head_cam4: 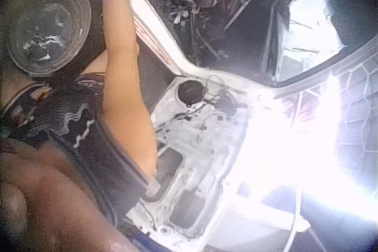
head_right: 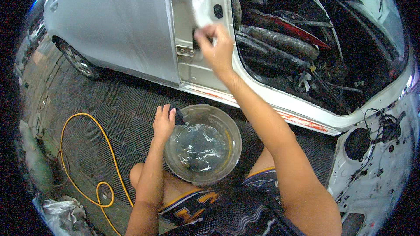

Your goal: The person sits on the floor and repeatedly dips a sponge into a bucket of water to wipe the interior metal frame of a white car door. The person cleans the door jamb and hinge areas, frequently dipping the sponge to re-wet it.

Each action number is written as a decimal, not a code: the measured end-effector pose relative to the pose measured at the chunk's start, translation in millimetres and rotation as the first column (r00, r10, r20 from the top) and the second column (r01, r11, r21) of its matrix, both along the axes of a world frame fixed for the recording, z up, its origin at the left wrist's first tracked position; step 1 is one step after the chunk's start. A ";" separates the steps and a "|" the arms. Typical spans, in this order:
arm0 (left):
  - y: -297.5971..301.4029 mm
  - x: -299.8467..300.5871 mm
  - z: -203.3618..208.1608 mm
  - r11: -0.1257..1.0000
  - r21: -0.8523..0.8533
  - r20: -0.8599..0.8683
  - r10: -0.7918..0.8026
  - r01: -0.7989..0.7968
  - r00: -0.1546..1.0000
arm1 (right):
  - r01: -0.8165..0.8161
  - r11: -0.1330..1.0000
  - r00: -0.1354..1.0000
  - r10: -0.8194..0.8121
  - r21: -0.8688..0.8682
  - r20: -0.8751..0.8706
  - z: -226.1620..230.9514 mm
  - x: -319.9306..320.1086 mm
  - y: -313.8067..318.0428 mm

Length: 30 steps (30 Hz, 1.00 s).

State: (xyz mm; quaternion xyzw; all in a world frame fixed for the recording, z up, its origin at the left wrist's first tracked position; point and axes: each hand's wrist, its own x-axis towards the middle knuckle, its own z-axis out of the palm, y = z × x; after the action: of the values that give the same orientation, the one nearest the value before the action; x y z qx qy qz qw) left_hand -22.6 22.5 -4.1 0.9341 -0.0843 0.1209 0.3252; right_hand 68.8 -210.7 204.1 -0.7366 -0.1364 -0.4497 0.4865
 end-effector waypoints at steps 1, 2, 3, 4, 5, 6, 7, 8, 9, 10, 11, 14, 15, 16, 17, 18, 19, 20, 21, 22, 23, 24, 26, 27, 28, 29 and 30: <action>-5.6 0.4 0.2 1.000 -0.022 -0.004 -0.011 0.011 1.000 | -0.144 0.986 0.961 0.118 -0.089 -0.251 -27.1 -22.2 -5.8; -9.9 0.6 -0.1 0.999 -0.037 -0.007 -0.021 0.021 1.000 | -0.380 0.910 0.882 0.304 -0.163 -0.359 -70.5 -34.1 -14.0; -9.2 1.3 0.3 0.999 -0.047 -0.009 -0.020 0.020 1.000 | -0.554 0.744 0.694 0.164 -0.374 -0.701 -104.5 -53.0 -15.3; -10.2 2.4 2.7 0.998 -0.052 0.000 -0.023 0.023 1.000 | -0.771 0.570 0.474 0.213 -0.286 -0.854 -143.5 -65.6 -17.6; -7.9 0.9 4.6 0.999 -0.049 0.005 -0.022 0.022 1.000 | -0.866 0.471 0.212 0.039 -0.169 -0.977 -163.7 -77.2 -9.2; -28.5 1.4 10.9 0.994 -0.075 0.019 -0.075 0.076 0.997 | -0.943 0.306 0.107 -0.107 -0.135 -0.989 -253.1 -74.2 -35.5; -16.4 0.0 7.3 0.998 -0.049 0.035 -0.049 0.050 0.998 | -0.929 0.328 0.075 -0.279 -0.169 -0.957 -274.1 -80.5 -8.7; -8.5 -2.0 7.6 0.998 -0.024 0.046 -0.051 0.052 0.998 | -0.916 0.342 0.036 -0.455 -0.211 -0.890 -290.2 -90.8 12.5; -9.4 -2.8 11.1 0.998 -0.017 0.063 -0.066 0.067 0.996 | -0.853 0.405 0.105 -0.486 -0.330 -0.868 -337.7 -104.0 14.9; -4.5 -4.4 9.3 0.998 -0.004 0.074 -0.068 0.069 0.995 | -0.746 0.537 0.109 -0.483 -0.393 -0.869 -371.5 -135.3 29.8; -1.7 -5.6 10.4 0.998 -0.001 0.094 -0.067 0.068 0.993 | -0.609 0.658 0.115 -0.479 -0.443 -0.870 -389.3 -153.6 39.1; -4.3 -9.7 15.4 0.993 -0.045 0.312 -0.093 0.112 0.946 | -0.909 0.369 0.040 -0.381 -0.192 -0.924 -367.4 -182.6 50.6; -12.7 -15.0 16.7 0.983 -0.092 0.290 -0.125 0.158 0.949 | -0.901 0.361 0.073 -0.421 -0.241 -0.904 -359.7 -168.2 42.5; -10.7 -24.3 24.4 0.976 -0.128 0.270 -0.135 0.174 0.954 | -0.902 0.327 0.115 -0.447 -0.282 -0.887 -347.6 -152.0 47.3; -28.2 -28.1 33.4 0.955 -0.182 0.260 -0.184 0.235 0.948 | -0.866 0.334 0.186 -0.475 -0.371 -0.860 -346.6 -135.5 24.8; -16.0 -35.7 35.5 0.954 -0.201 0.240 -0.172 0.222 0.956 | -0.855 0.300 0.276 -0.427 -0.423 -0.861 -296.6 -121.2 32.3; -10.1 -46.4 34.3 0.938 -0.202 0.087 -0.270 0.283 0.959 | -0.827 0.287 0.360 -0.390 -0.483 -0.848 -236.1 -113.8 25.0; -26.9 -51.4 26.9 0.906 -0.150 -0.043 -0.407 0.396 0.913 | -0.787 0.262 0.446 -0.384 -0.558 -0.809 -241.8 -103.9 -6.5; -39.3 -60.9 14.1 0.894 -0.037 -0.177 -0.445 0.446 0.878 | -0.663 0.372 0.557 -0.334 -0.649 -0.760 -242.3 -104.7 -25.0; -49.8 -58.8 -3.3 0.763 0.059 -0.400 -0.573 0.644 0.716 | -0.651 0.396 0.600 -0.254 -0.647 -0.759 -241.8 -109.1 -38.1; -71.0 -55.8 3.5 0.606 0.023 -0.708 -0.552 0.795 0.441 | -0.646 0.416 0.633 -0.177 -0.640 -0.754 -242.8 -119.1 -51.9; -81.9 -58.2 -28.9 0.486 -0.063 -0.785 -0.563 0.871 0.257 | -0.644 0.425 0.672 -0.084 -0.636 -0.736 -239.9 -127.2 -56.2; -100.5 -59.9 -97.9 0.427 -0.162 -0.891 -0.451 0.890 0.054 | -0.725 0.345 0.621 -0.046 -0.596 -0.782 -251.9 -139.6 -59.0; -109.1 -62.1 -121.2 0.488 -0.154 -0.937 -0.349 0.859 0.030 | -0.756 0.270 0.592 -0.106 -0.596 -0.799 -255.3 -141.0 -59.8; -118.7 -63.7 -143.1 0.545 -0.131 -0.970 -0.245 0.828 0.008 | -0.784 0.202 0.563 -0.168 -0.587 -0.809 -255.7 -141.6 -58.2; -123.8 -69.9 -166.9 0.548 -0.092 -0.985 -0.172 0.831 0.005 | -0.775 0.253 0.543 -0.202 -0.579 -0.815 -255.7 -141.9 -57.7; -118.8 -82.8 -192.2 0.517 -0.042 -0.991 -0.134 0.855 0.032 | -0.771 0.289 0.524 -0.217 -0.568 -0.823 -252.9 -142.3 -50.0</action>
State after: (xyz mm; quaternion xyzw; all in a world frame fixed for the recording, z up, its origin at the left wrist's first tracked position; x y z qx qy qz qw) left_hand -105.5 -96.4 -196.3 0.7443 -0.2591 -0.6153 0.0164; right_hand -73.5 -260.8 -48.7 -0.9363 -0.2802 0.2008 0.0670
